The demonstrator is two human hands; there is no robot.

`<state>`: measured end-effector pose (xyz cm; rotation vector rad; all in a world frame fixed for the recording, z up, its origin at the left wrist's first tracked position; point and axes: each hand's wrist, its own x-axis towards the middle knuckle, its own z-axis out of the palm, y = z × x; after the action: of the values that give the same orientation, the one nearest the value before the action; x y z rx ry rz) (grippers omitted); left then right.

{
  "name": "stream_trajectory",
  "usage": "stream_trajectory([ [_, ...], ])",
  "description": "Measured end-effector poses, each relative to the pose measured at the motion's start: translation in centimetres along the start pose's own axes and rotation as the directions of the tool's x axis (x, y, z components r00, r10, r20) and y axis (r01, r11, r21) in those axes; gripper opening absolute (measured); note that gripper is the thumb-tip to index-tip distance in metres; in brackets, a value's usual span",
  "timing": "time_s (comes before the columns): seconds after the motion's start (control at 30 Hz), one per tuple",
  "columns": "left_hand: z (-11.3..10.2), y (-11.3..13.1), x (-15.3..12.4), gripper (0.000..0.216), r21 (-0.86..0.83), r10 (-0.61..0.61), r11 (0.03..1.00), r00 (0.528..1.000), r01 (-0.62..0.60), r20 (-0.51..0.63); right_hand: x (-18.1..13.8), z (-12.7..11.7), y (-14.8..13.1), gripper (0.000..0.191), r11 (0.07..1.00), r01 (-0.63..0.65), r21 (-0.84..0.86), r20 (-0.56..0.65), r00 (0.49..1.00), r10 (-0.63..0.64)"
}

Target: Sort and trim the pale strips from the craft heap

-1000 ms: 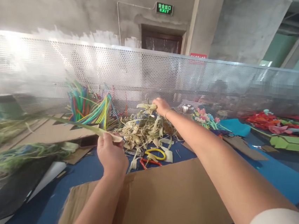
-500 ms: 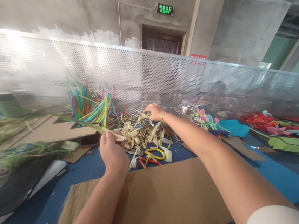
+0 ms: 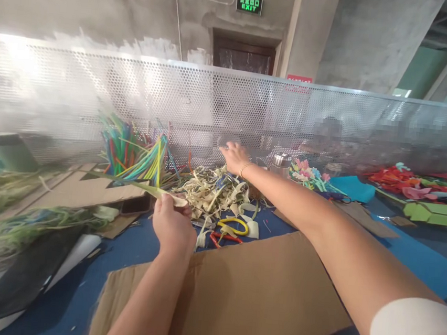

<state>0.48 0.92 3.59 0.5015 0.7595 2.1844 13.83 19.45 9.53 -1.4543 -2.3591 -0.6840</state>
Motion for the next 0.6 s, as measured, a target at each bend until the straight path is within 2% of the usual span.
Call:
stream_trajectory([
  [0.03,0.0,0.0,0.0,0.025,-0.002,0.011,1.0,1.0,-0.011,0.003,-0.8,0.1,-1.2,0.05,0.994,0.102,0.044,-0.069,0.993,-0.099],
  [0.07,0.0,0.0,-0.1,0.025,-0.004,0.018,1.0,1.0,-0.018,0.004,-1.7,0.5,-2.4,0.048,0.967,0.242,0.083,-0.127,0.965,-0.231],
  [0.1,0.0,0.0,-0.1,0.024,-0.006,0.016,1.0,1.0,-0.016,0.003,-2.6,0.9,-3.4,0.046,0.912,0.396,0.107,-0.148,0.913,-0.379],
  [0.17,-0.1,0.0,-0.1,0.023,-0.007,-0.004,1.0,1.0,0.004,-0.008,-4.0,2.3,-4.4,0.039,0.778,0.617,0.122,-0.062,0.787,-0.614],
  [0.2,-0.1,0.0,-0.1,0.023,-0.006,-0.016,1.0,1.0,0.016,-0.012,-4.3,3.0,-4.3,0.034,0.762,0.637,0.119,0.018,0.766,-0.643],
  [0.23,-0.2,0.0,-0.1,0.023,-0.003,-0.024,1.0,1.0,0.024,-0.016,-4.3,3.7,-3.7,0.031,0.794,0.599,0.099,0.11,0.787,-0.607],
  [0.3,-0.3,0.0,0.0,0.025,0.008,-0.022,1.0,1.0,0.022,-0.012,-3.6,4.7,-1.5,0.035,0.883,0.467,0.052,0.171,0.867,-0.468],
  [0.37,-0.3,0.0,0.1,0.027,0.012,-0.019,1.0,1.0,0.019,-0.004,-2.3,5.3,1.4,0.035,0.96,0.279,0.004,0.194,0.942,-0.275],
  [0.4,-0.2,0.0,0.1,0.027,0.01,-0.022,1.0,1.0,0.022,-0.005,-1.7,5.4,2.8,0.035,0.991,0.131,0.001,0.22,0.967,-0.128],
  [0.5,-0.1,0.0,-0.1,0.024,0.0,-0.03,1.0,1.0,0.03,-0.002,-0.6,5.4,5.5,0.037,1.0,-0.023,0.01,0.247,0.969,0.02],
  [0.6,0.0,0.0,-0.3,0.025,0.001,-0.013,1.0,1.0,0.013,0.014,-0.1,5.3,5.7,0.041,0.997,-0.041,0.065,0.278,0.96,0.022],
])
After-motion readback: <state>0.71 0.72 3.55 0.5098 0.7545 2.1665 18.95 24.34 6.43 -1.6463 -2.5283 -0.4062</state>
